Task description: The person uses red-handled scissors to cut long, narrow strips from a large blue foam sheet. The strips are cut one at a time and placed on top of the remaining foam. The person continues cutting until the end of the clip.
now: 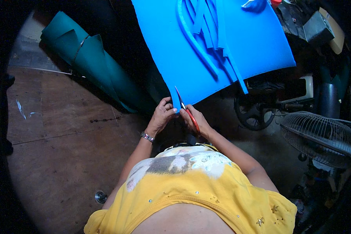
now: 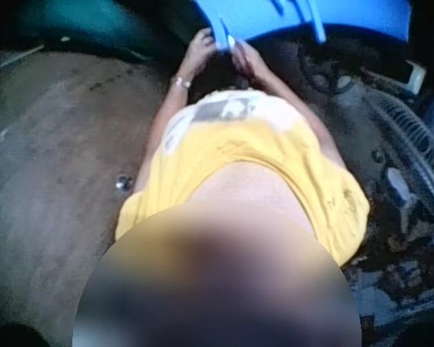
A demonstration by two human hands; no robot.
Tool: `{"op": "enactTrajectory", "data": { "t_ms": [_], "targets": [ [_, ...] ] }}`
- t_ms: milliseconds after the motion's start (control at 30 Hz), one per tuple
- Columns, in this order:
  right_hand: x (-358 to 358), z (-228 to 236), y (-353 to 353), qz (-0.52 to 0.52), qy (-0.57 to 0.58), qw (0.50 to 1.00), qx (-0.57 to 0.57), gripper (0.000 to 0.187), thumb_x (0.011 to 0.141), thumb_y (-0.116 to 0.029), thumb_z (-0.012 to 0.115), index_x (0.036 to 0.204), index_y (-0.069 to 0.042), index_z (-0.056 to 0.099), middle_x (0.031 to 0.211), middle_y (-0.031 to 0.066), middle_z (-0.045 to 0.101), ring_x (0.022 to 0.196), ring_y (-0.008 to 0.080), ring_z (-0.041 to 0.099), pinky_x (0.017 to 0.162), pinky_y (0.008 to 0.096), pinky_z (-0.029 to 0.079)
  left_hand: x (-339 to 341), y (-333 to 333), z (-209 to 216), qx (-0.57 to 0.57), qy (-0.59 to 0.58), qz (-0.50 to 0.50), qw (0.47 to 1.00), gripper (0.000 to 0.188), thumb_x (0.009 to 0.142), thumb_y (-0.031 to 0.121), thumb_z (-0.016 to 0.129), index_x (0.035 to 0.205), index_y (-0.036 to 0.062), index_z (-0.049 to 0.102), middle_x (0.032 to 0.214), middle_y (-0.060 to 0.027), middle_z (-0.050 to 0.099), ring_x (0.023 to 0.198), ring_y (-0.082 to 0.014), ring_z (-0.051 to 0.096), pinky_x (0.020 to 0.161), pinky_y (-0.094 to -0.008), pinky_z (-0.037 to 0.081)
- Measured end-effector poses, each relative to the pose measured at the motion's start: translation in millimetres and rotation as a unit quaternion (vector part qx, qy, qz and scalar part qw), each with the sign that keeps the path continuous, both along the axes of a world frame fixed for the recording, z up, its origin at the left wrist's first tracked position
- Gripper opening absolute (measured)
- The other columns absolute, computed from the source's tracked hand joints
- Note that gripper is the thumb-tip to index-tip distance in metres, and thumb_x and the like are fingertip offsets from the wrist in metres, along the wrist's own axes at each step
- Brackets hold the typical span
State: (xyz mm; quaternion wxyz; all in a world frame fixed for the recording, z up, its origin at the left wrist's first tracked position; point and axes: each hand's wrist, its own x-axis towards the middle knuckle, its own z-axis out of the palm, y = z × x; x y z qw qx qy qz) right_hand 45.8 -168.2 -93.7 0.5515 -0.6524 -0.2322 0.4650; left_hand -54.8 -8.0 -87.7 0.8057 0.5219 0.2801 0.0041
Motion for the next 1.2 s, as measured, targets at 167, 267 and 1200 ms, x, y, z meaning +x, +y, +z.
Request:
{"op": "enactTrajectory", "data": {
  "t_ms": [167, 267, 1200],
  "targets": [
    [7.8, -4.8, 19.3, -0.020, -0.004, 1.000, -0.005, 0.042, 0.096, -0.046, 0.052, 0.100, -0.004, 0.053, 0.068, 0.0122, 0.055, 0.065, 0.0203, 0.058, 0.059, 0.0343, 0.045, -2.9, 8.8, 3.1, 0.038, 0.002, -0.047, 0.998, 0.058, 0.088, 0.011, 0.065, 0.136, 0.0026, 0.033, 0.106, -0.0092, 0.061, 0.098, -0.0164, 0.060, 0.083, -0.0313, 0.051],
    [4.8, -4.7, 19.1, -0.022, -0.067, 0.997, -0.039, 0.040, 0.096, -0.044, 0.053, 0.100, -0.004, 0.052, 0.066, 0.0125, 0.054, 0.062, 0.0215, 0.058, 0.058, 0.0351, 0.045, 11.2, 18.1, 3.8, 0.118, 0.003, -0.009, 0.993, 0.066, 0.088, 0.009, 0.064, 0.143, 0.0058, 0.028, 0.104, -0.0082, 0.060, 0.092, -0.0137, 0.059, 0.080, -0.0278, 0.050],
    [41.1, 5.2, 65.4, -0.010, -0.127, 0.991, 0.046, 0.049, 0.095, -0.050, 0.051, 0.111, -0.004, 0.050, 0.078, 0.0137, 0.058, 0.067, 0.0234, 0.057, 0.062, 0.0362, 0.047, 58.5, 50.8, 37.9, 0.189, -0.045, 0.026, 0.981, 0.088, 0.082, 0.001, 0.063, 0.153, 0.0189, 0.013, 0.063, 0.0022, 0.052, 0.053, -0.0056, 0.047, 0.050, -0.0209, 0.042]
  ]
}}
